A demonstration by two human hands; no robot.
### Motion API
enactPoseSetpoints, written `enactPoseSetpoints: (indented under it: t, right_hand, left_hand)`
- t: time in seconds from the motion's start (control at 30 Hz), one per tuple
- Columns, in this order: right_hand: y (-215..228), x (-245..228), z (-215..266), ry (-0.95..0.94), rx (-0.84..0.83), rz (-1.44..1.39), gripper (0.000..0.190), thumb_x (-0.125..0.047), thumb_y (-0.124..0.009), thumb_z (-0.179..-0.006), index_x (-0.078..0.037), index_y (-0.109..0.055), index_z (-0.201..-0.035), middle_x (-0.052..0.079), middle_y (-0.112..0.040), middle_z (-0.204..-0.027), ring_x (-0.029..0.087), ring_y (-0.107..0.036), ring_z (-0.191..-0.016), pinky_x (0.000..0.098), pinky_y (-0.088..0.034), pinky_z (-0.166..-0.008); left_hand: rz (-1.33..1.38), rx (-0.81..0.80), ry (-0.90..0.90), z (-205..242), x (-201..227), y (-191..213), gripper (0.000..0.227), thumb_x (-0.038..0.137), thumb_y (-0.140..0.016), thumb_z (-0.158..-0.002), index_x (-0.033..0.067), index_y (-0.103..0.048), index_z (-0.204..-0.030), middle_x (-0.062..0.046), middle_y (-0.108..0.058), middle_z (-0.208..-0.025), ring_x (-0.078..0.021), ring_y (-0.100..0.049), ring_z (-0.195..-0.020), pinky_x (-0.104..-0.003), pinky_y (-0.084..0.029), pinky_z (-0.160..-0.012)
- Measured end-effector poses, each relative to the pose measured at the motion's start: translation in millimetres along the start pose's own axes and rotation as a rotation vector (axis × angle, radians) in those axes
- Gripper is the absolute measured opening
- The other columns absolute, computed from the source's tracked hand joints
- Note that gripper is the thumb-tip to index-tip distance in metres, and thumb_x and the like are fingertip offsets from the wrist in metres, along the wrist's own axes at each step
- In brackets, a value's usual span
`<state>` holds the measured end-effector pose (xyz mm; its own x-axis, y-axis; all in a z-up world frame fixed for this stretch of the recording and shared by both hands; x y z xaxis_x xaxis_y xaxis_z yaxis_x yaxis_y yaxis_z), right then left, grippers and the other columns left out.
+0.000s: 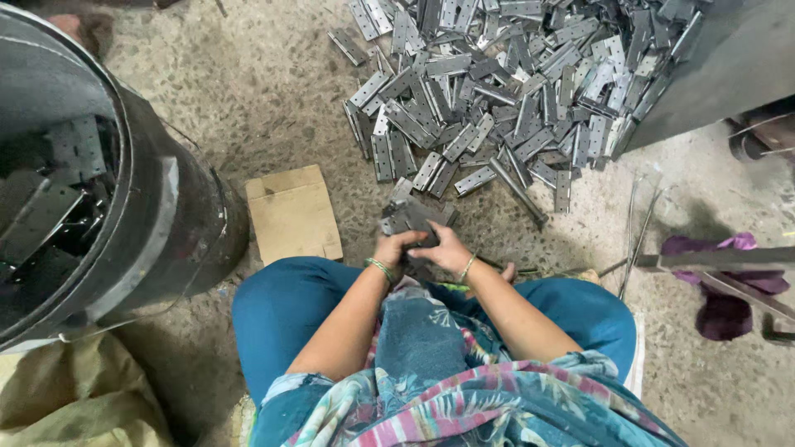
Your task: The person sits on the floor and assembles metal hinge components by hand. They pick up two flat metal plates and a cylindrical pin, align the plates, insert the pin through the holes, and then place the assembled hinge into a nearby bucket. This process is repeated continuously throughout the clip.
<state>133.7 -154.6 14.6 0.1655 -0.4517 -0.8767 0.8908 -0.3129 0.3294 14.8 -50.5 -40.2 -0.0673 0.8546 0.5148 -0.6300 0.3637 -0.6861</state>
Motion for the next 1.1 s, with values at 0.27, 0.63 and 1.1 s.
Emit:
enactPoseSetpoints:
  t: [0.27,0.63,1.1]
  right_hand:
    - [24,84,-19,0.007,0.087,-0.005,0.077,-0.015,-0.089,-0.074,0.005,-0.054,-0.14,0.014,-0.072,-0.126,0.022,-0.067,-0.114,0.0365,-0.053,-0.101]
    - [19,62,-60,0.213,0.292,0.425,0.08,0.008,-0.067,-0.075,-0.012,-0.047,-0.15,0.021,-0.065,-0.129,0.039,-0.063,-0.123,0.0422,-0.051,-0.104]
    - [205,128,-46,-0.676,0.512,0.871,0.064,-0.012,-0.064,-0.093,-0.014,-0.042,-0.154,0.027,-0.055,-0.14,0.045,-0.054,-0.127,0.0535,-0.047,-0.103]
  left_hand:
    - [-0.348,0.224,-0.359,-29,-9,-35,0.071,0.012,-0.1,-0.053,0.003,-0.065,-0.114,-0.007,-0.075,-0.104,-0.0168,-0.071,-0.088,-0.033,-0.06,-0.081]
    - [-0.923,0.09,-0.969,-47,36,-27,0.082,0.023,-0.097,-0.06,0.0082,-0.061,-0.132,-0.014,-0.07,-0.128,-0.0332,-0.066,-0.122,-0.043,-0.052,-0.107]
    - [-0.965,0.033,-0.892,-39,53,-32,0.065,0.015,-0.087,-0.062,0.0084,-0.066,-0.124,-0.012,-0.074,-0.115,-0.0272,-0.074,-0.105,-0.037,-0.057,-0.095]
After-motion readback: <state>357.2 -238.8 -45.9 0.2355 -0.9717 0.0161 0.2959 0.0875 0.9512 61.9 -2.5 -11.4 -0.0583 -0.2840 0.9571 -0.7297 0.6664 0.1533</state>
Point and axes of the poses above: each hand's wrist, its own z-axis away from the middle knuckle, its own y-axis out of the back of the hand, x = y × z, the point moved 2 cm from there along -z, towards the middle knuckle
